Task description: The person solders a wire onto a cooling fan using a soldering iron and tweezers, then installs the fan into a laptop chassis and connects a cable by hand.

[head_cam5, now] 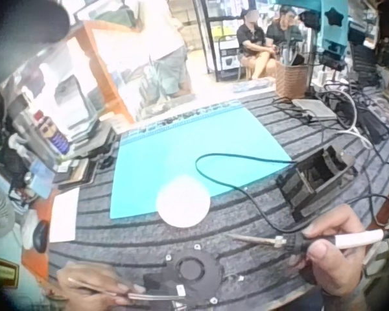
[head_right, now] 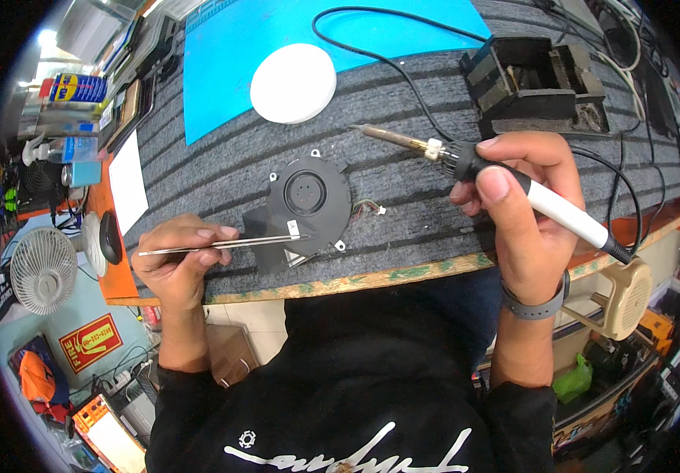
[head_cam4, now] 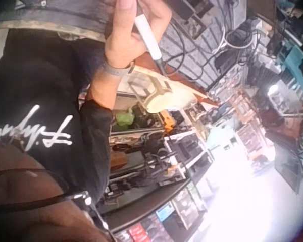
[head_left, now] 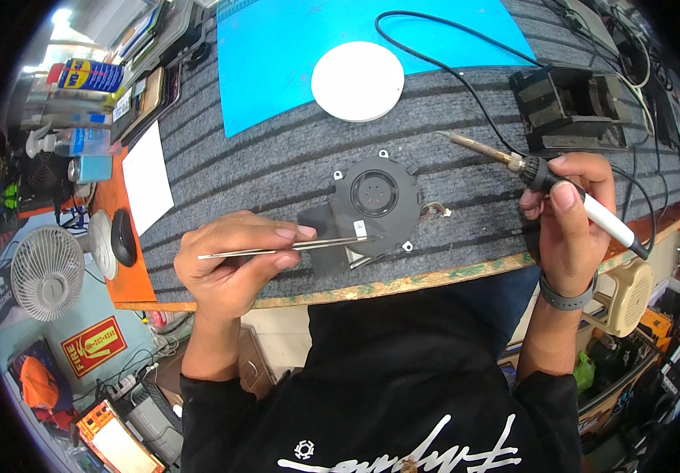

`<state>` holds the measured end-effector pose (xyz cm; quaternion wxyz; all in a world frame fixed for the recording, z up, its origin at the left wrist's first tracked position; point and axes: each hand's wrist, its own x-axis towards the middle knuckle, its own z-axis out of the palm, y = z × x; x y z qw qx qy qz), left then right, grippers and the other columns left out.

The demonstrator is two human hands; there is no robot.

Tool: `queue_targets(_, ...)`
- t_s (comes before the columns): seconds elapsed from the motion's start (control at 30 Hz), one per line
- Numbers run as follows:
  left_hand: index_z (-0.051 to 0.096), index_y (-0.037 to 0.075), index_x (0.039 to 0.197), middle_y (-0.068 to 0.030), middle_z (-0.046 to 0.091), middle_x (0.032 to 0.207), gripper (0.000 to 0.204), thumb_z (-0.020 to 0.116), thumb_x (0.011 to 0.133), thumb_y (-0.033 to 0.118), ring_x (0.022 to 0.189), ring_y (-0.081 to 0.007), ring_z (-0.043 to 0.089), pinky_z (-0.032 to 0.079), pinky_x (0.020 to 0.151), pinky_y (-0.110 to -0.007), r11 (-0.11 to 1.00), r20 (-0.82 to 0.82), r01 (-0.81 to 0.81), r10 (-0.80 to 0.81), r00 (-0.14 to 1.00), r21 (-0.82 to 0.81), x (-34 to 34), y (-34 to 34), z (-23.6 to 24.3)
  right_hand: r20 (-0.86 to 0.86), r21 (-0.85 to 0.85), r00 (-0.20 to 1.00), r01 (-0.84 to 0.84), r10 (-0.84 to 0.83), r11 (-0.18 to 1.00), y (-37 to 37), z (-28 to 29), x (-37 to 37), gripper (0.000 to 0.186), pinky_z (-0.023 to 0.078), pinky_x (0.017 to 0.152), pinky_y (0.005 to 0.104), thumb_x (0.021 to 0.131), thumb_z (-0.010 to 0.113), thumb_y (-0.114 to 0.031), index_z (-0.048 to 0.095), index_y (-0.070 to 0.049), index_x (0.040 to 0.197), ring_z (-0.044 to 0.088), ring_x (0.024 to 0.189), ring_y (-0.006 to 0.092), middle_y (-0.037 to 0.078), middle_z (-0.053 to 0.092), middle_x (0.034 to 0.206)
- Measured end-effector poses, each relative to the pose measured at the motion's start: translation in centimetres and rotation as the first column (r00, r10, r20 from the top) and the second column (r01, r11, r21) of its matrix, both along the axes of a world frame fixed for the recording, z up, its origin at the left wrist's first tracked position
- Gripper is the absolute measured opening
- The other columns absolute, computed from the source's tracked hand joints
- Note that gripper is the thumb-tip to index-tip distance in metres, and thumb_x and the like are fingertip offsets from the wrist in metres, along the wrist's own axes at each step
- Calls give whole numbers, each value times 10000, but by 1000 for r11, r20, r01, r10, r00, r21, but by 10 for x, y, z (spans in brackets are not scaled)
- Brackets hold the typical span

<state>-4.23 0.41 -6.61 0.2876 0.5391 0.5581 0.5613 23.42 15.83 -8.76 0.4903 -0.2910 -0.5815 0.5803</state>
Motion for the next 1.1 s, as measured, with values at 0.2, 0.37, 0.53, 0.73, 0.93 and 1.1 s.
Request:
queue_targets(0.2,684,-26,826,-162,703,767,186,770,662,-45,740,-266,714,538,623,-283,998,-92,46,-42,995,47,4,-8,-2,10,4,1000,9,-9,1000,0,-1,-1,262,464,580,228,866,638,-150,540,30,1028,603,661,137,88,576,805)
queue_targets(0.37,689,-13,830,-153,707,771,184,774,668,-29,738,-250,715,531,615,-266,999,-107,31,-26,994,40,5,-10,-8,15,14,1000,-6,5,1000,0,-3,0,268,460,580,227,866,636,-158,537,29,1030,601,656,141,86,574,807)
queue_targets(0.53,686,-5,836,-152,708,773,184,772,674,-26,737,-245,715,529,608,-262,999,-108,26,-21,994,40,6,-8,-9,12,5,1000,-11,10,1000,-2,-1,0,298,462,588,226,857,644,-175,526,30,1037,597,657,139,98,582,799)
queue_targets(0.73,682,-3,832,-153,708,773,187,774,671,-29,736,-242,714,530,607,-263,998,-119,38,-32,992,44,5,-8,-9,6,24,990,-139,139,990,-1,-4,4,357,477,610,233,834,667,-199,510,42,1045,596,662,137,124,594,831)
queue_targets(0.93,688,-4,833,-157,709,774,192,776,664,-28,733,-235,713,533,614,-263,996,-126,67,-58,990,66,3,-7,-10,28,25,988,-151,150,988,-1,-4,5,372,491,606,238,826,676,-213,509,43,1038,603,669,141,123,593,827)
queue_targets(1.1,691,-5,839,-161,711,781,199,777,661,-25,732,-233,713,533,616,-266,996,-140,73,-66,988,45,4,-5,-8,25,24,988,-152,151,988,-1,-4,5,361,488,603,238,832,670,-211,509,42,1033,601,665,142,126,591,833)
